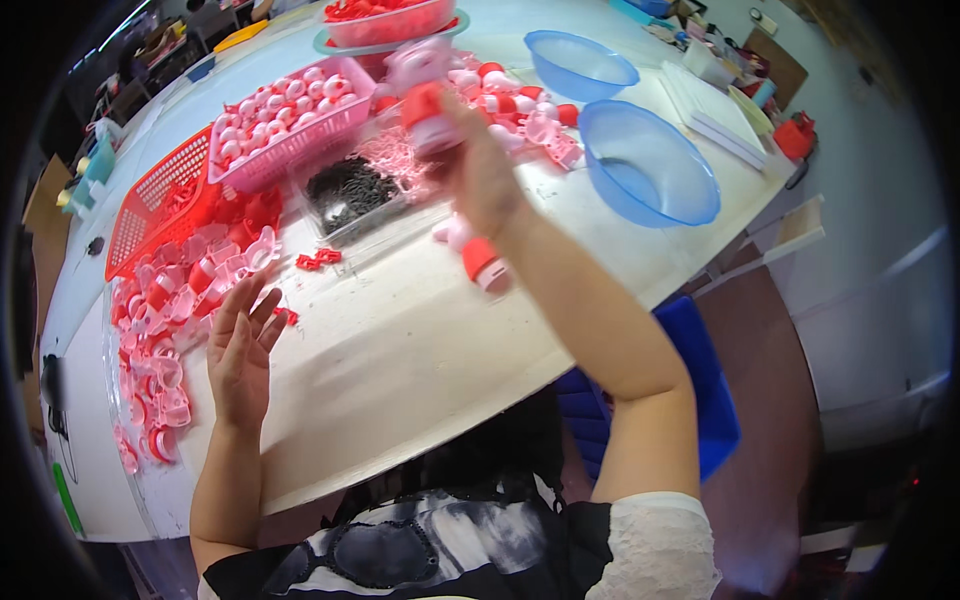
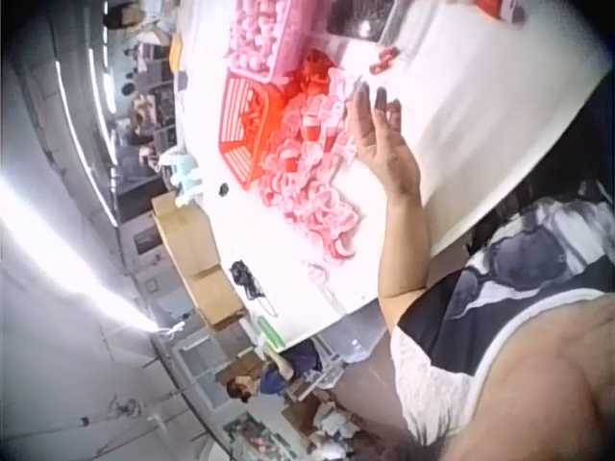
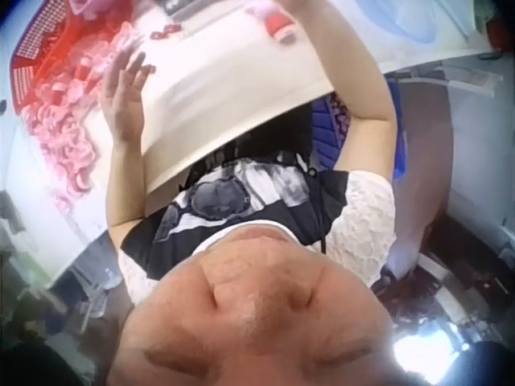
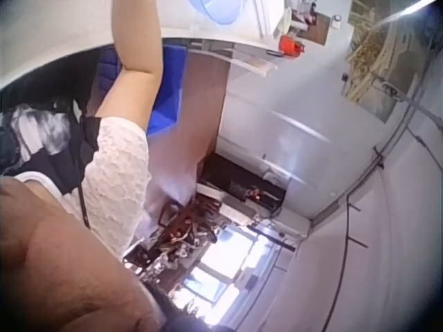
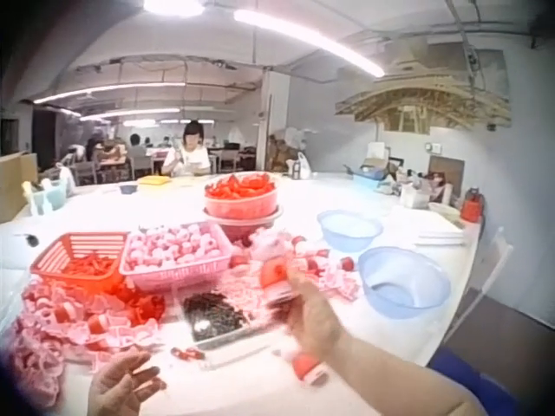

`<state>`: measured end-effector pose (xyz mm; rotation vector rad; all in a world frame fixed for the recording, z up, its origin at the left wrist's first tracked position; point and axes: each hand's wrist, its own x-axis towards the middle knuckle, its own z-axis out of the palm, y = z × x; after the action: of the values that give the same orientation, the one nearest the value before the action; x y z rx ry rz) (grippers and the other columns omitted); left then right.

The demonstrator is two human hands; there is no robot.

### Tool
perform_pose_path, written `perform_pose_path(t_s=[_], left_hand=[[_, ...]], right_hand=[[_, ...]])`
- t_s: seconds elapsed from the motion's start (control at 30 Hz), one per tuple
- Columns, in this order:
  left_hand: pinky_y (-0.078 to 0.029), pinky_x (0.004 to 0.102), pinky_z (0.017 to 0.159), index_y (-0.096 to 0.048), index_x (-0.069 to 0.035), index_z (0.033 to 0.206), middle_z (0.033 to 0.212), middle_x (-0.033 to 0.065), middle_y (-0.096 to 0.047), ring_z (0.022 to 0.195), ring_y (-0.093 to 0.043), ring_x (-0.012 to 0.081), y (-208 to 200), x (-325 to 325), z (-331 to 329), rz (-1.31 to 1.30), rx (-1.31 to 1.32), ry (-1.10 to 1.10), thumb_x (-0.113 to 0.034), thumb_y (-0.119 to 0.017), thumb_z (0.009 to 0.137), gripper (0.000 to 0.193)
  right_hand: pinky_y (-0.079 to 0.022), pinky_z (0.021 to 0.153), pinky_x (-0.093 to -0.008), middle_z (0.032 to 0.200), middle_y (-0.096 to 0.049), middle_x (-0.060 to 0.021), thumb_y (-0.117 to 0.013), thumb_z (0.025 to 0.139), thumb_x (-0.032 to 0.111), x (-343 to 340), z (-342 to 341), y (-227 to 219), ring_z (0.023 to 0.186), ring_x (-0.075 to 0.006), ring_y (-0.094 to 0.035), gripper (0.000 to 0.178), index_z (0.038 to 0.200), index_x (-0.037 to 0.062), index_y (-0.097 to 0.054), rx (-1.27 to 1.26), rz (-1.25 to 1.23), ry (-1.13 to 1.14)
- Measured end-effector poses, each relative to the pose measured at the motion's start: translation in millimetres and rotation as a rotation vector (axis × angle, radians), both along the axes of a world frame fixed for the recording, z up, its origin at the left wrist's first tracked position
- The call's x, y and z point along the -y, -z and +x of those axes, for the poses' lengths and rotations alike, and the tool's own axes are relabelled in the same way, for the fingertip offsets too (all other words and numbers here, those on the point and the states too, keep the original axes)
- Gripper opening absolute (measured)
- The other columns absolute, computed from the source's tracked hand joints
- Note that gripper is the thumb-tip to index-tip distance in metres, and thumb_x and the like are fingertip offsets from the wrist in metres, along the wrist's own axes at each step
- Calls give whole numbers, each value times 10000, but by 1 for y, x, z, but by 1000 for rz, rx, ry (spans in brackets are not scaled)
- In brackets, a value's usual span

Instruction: The person assembles plastic Peppa Pig toy figurines by hand, joining peppa pig torsos, peppa pig heads, and toy limbs from an assembly bin.

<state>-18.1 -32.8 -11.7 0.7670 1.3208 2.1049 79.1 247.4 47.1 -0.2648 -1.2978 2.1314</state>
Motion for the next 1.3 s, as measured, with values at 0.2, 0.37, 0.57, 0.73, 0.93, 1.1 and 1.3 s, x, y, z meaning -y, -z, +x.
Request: perform_pose_path(t_s=[0.2, 0.37, 0.57, 0.73, 0.93, 1.1, 1.3], left_hand=[[-452, 256, 700, -426, -26, 1267, 1071, 99, -557, 825, -556, 159, -31, 5, 21, 51, -100, 98, -129, -477, 907, 378], [-452, 253, 567, -335, 28, 1301, 799, 127, -573, 661, -561, 196, -87, -10, 61, 341, -22, 398, -247, -436, 938, 466], [-490, 335, 548, -329, -57, 1270, 798, 81, -539, 663, -562, 205, -118, 39, 72, 428, -75, 603, -241, -430, 934, 396], [-479, 326, 563, -386, -62, 1164, 811, 75, -552, 681, -569, 200, -109, 124, 101, 453, -107, 538, -204, -453, 916, 293], [-466, 315, 583, -455, -70, 1036, 826, 68, -567, 701, -578, 194, -114, 170, 113, 461, -143, 501, -160, -481, 894, 170], [-455, 306, 599, -513, -75, 929, 838, 62, -579, 719, -585, 189, -127, 166, 117, 472, -216, 449, -123, -504, 876, 72], [-442, 295, 618, -582, -83, 801, 853, 54, -594, 740, -594, 183, -124, 150, 135, 505, -243, 460, -79, -532, 854, 73]], right_hand=[[-319, 604, -218, 782, -559, 28, -570, 738, 551, -150, 113, -23, 693, -73, -485, 409, 879, 169, -602, 829, 545, 504], [-318, 589, -233, 802, -566, 6, -619, 659, 579, -220, 183, 15, 702, -95, -491, 455, 865, 173, -616, 1348, 486, 376], [-440, 702, -359, 896, -614, -129, -617, 741, 450, -224, 161, 19, 831, -258, -586, 516, 1008, 9, -601, 1226, 1007, 693], [-449, 782, -382, 1001, -603, -155, -634, 776, 293, -132, 141, 24, 932, -298, -575, 386, 1070, 49, -581, 873, 1589, 633], [-444, 785, -398, 997, -602, -99, -635, 756, 162, -151, 144, 52, 943, -275, -563, 328, 1075, 110, -574, 1065, 1976, 733], [-385, 901, -388, 1169, -538, -85, -623, 789, 177, -149, 150, 50, 1114, -249, -486, 366, 1142, 106, -555, 924, 2065, 1014], [-349, 963, -392, 1184, -526, -92, -662, 730, 74, -16, 62, 34, 1123, -283, -470, 405, 1125, 78, -569, 276, 1966, 648]])
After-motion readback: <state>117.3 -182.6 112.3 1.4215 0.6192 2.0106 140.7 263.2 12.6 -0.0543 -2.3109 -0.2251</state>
